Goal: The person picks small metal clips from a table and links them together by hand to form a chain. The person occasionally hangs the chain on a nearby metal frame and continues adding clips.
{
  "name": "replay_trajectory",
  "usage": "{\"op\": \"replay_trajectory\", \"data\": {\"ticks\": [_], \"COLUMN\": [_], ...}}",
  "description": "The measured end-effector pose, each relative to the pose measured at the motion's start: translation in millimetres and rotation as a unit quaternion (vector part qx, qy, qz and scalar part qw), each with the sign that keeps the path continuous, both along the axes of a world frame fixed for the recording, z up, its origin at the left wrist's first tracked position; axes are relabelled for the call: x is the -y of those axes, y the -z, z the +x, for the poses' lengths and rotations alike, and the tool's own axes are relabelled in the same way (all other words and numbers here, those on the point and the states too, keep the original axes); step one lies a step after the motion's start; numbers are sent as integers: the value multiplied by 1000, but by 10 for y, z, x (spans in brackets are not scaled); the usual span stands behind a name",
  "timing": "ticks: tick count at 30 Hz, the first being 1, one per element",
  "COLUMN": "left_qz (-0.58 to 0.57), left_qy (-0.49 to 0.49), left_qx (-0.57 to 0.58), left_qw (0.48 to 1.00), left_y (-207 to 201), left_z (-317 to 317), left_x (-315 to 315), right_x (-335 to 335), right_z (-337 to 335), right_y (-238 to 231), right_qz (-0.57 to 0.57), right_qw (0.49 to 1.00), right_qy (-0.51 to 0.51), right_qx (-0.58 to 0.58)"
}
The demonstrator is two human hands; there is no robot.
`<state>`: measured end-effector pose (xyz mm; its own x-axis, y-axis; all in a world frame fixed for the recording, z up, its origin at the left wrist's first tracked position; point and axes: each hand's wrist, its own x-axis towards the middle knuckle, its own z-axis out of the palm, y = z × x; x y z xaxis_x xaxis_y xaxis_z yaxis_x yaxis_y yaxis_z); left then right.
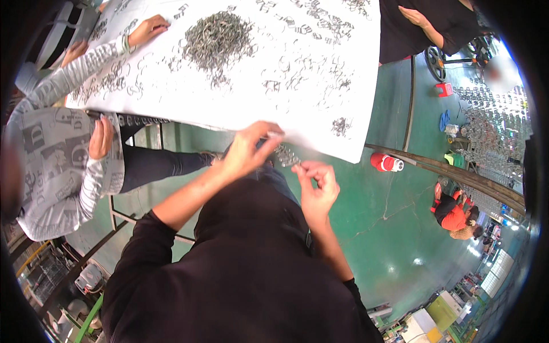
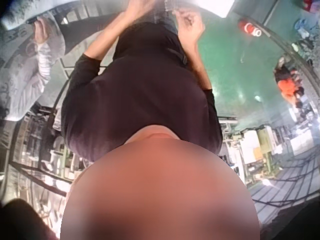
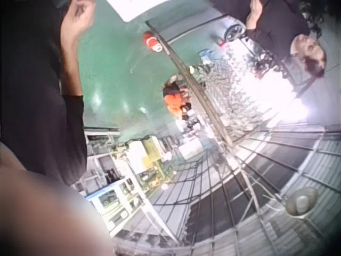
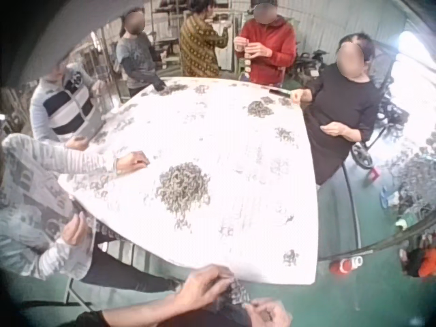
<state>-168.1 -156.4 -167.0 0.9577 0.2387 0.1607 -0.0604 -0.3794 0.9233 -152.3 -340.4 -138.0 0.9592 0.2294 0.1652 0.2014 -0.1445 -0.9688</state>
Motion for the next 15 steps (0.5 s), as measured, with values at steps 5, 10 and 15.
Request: {"op": "replay_trajectory", "data": {"ticks": [5,10,15], "left_qz": [144,247,333], "left_qy": [-25,-27,3], "left_qx": [25,-19,-94], "left_qw": [989,968,938], "left_y": [411,710,810], "left_z": [1464,2764,3253], "left_x": [-744,-1066,-1019], "right_x": [95,93,24], "right_z": [18,-22,-57], "right_y": [-26,-48,-48], "right_qz": [-75,-114,-116], "right_qw": [994,990,991], "right_qy": [4,34,54], "right_qx": [81,73,48]}}
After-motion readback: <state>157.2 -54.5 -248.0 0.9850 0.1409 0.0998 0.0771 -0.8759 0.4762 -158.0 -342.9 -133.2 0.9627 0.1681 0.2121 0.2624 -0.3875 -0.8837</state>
